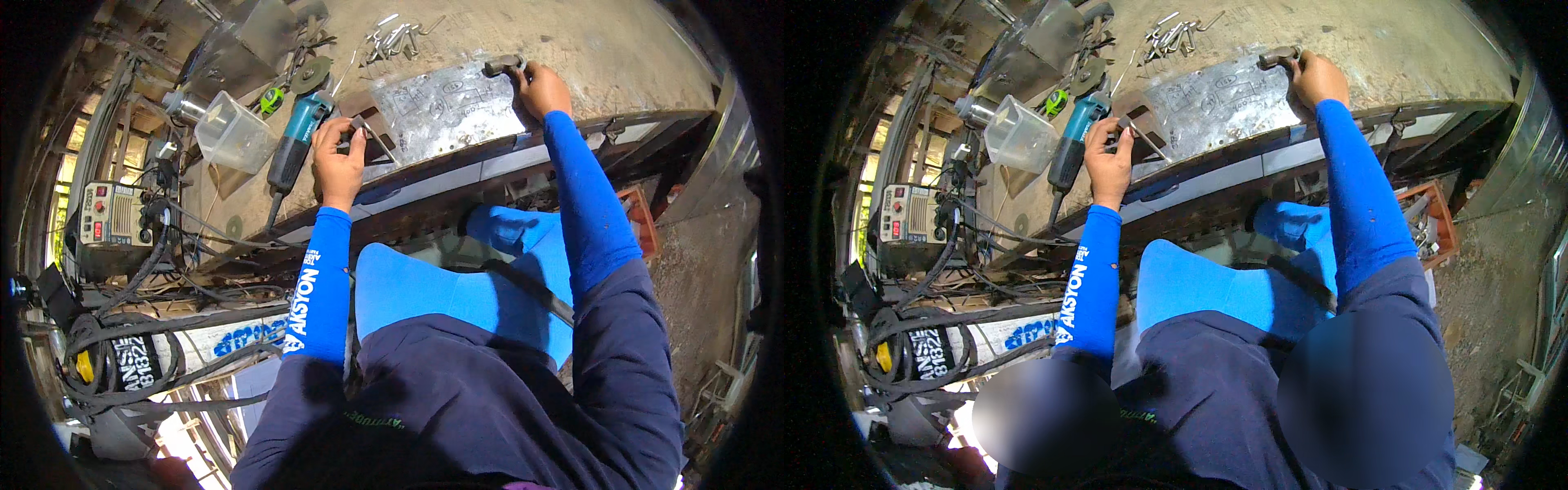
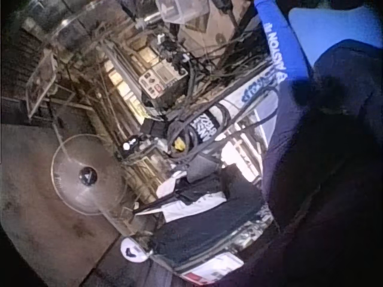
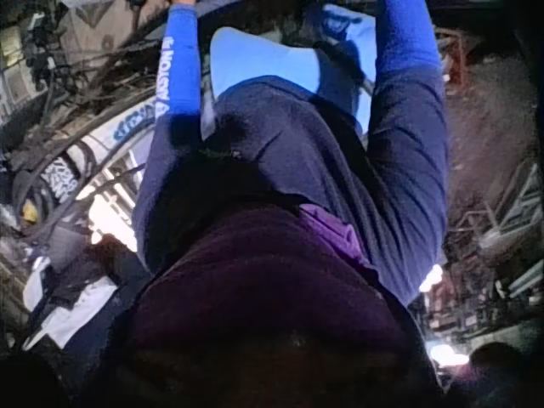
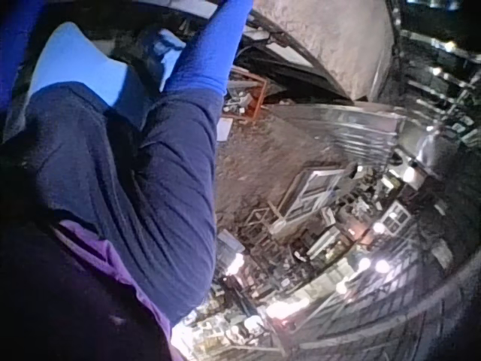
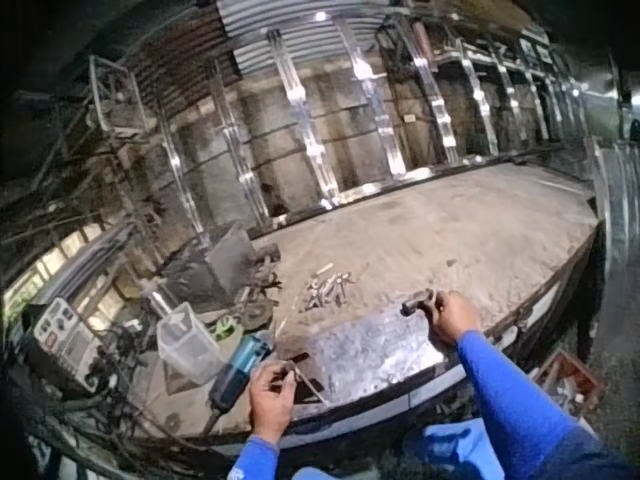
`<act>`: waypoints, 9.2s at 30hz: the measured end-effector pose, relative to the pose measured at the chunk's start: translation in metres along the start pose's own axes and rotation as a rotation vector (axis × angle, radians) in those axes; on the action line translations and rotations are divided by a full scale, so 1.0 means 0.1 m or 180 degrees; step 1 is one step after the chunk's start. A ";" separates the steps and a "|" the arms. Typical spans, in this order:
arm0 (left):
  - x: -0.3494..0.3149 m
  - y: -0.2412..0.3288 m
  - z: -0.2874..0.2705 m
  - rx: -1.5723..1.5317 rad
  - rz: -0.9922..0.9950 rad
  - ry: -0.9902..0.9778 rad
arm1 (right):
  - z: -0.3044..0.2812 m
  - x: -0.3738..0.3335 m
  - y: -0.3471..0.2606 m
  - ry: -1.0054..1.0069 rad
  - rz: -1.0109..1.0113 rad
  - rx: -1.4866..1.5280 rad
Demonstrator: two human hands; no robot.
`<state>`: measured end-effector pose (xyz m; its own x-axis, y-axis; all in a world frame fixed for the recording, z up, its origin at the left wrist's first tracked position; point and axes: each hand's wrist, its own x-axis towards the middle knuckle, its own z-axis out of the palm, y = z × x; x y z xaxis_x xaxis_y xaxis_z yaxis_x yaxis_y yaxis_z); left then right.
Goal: The person sits at a workbench and repeatedly bends small metal rods into hooks using a hammer and anvil. They then use a welding torch to heat and weld the bent ends. The person handles multiple rods one at a time, placing finished hooks on the workbench.
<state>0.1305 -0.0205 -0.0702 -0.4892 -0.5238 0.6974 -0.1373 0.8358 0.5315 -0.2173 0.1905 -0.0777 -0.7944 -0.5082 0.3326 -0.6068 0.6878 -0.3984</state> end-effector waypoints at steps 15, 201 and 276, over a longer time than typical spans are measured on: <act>-0.13 -0.22 0.11 -0.1078 -0.0661 -0.0029 | -0.01 -0.02 -0.02 -0.0047 0.0002 -0.0065; 1.09 0.71 0.70 0.1047 -0.0884 -0.4502 | -0.38 -2.35 -0.60 -0.0858 0.0758 0.4283; 1.10 0.66 0.68 0.0936 -0.0974 -0.4513 | -0.35 -2.42 -0.70 -0.0133 0.1090 0.4875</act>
<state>0.0087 -0.0117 0.0094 -0.7995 -0.2325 -0.5539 -0.4686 0.8183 0.3329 0.0190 0.2837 -0.1000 -0.8789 -0.4756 0.0356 0.1674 -0.3775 -0.9108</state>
